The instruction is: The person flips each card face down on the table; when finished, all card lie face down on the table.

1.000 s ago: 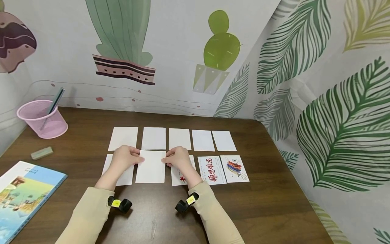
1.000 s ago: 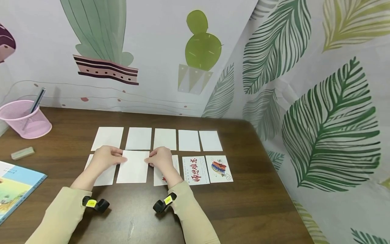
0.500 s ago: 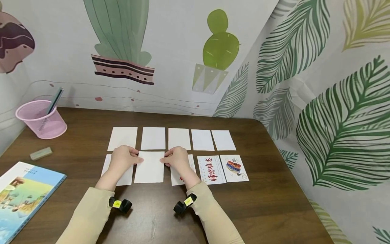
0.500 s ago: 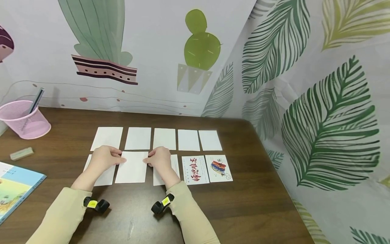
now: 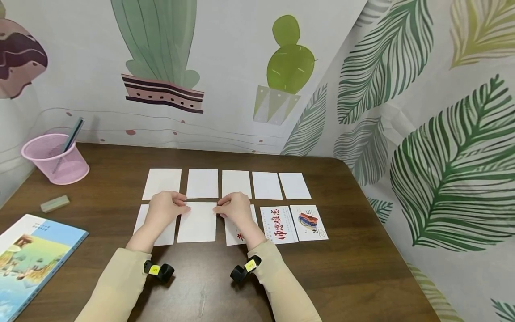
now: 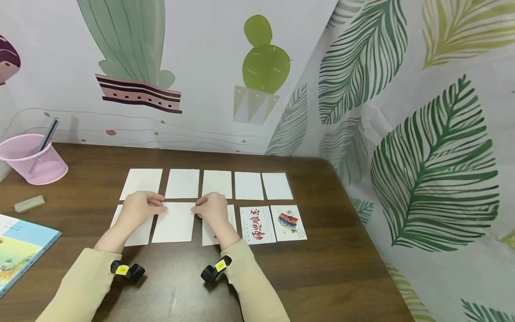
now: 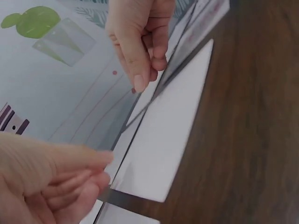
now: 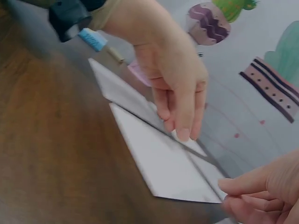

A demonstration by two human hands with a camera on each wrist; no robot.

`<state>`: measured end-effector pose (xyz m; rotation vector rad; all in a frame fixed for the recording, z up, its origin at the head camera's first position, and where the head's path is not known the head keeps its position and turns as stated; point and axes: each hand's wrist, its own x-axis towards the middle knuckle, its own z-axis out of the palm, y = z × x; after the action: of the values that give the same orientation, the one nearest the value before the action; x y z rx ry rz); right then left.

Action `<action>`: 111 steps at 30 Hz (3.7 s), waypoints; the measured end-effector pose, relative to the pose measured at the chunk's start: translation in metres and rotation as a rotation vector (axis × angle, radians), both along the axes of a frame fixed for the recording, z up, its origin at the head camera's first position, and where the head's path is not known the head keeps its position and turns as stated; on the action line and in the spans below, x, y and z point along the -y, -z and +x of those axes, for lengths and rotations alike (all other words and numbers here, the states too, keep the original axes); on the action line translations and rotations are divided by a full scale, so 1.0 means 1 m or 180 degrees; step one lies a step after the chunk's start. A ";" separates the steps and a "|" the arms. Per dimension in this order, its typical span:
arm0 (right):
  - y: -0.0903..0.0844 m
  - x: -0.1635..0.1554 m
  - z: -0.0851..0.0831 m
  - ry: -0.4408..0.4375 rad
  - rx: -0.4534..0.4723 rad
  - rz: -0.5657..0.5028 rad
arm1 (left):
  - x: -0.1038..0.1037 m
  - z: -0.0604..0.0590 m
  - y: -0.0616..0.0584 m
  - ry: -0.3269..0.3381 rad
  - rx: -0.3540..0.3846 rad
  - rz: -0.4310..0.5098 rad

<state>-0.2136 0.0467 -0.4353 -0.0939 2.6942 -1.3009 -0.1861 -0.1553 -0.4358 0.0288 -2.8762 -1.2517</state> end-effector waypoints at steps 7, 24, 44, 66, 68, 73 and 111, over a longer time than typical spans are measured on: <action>-0.004 -0.016 -0.005 -0.0043 -0.0112 0.0127 | -0.009 -0.003 0.004 0.0417 -0.0272 0.0400; -0.009 -0.080 -0.016 -0.0695 -0.0222 0.0568 | -0.088 -0.013 0.005 0.1109 -0.0150 0.0136; -0.018 -0.098 -0.010 -0.0904 0.0129 0.0922 | -0.097 -0.009 0.003 0.1337 -0.0017 -0.0138; -0.017 -0.094 -0.010 -0.0796 0.0065 0.0841 | -0.105 -0.009 0.007 0.1322 -0.0108 -0.0296; -0.014 -0.094 -0.012 -0.0717 0.0083 0.0696 | -0.106 -0.009 0.007 0.1318 -0.0110 -0.0291; -0.006 -0.096 -0.014 -0.0418 0.0234 0.0108 | -0.106 -0.010 0.007 0.1310 -0.0110 -0.0281; -0.025 -0.108 -0.013 -0.0207 0.1009 -0.1187 | -0.105 -0.006 -0.014 0.0715 -0.0302 0.0535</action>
<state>-0.2269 0.1549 -0.4106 -0.0135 2.1501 -1.6270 -0.1924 -0.0506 -0.4215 -0.3524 -2.7463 -1.4830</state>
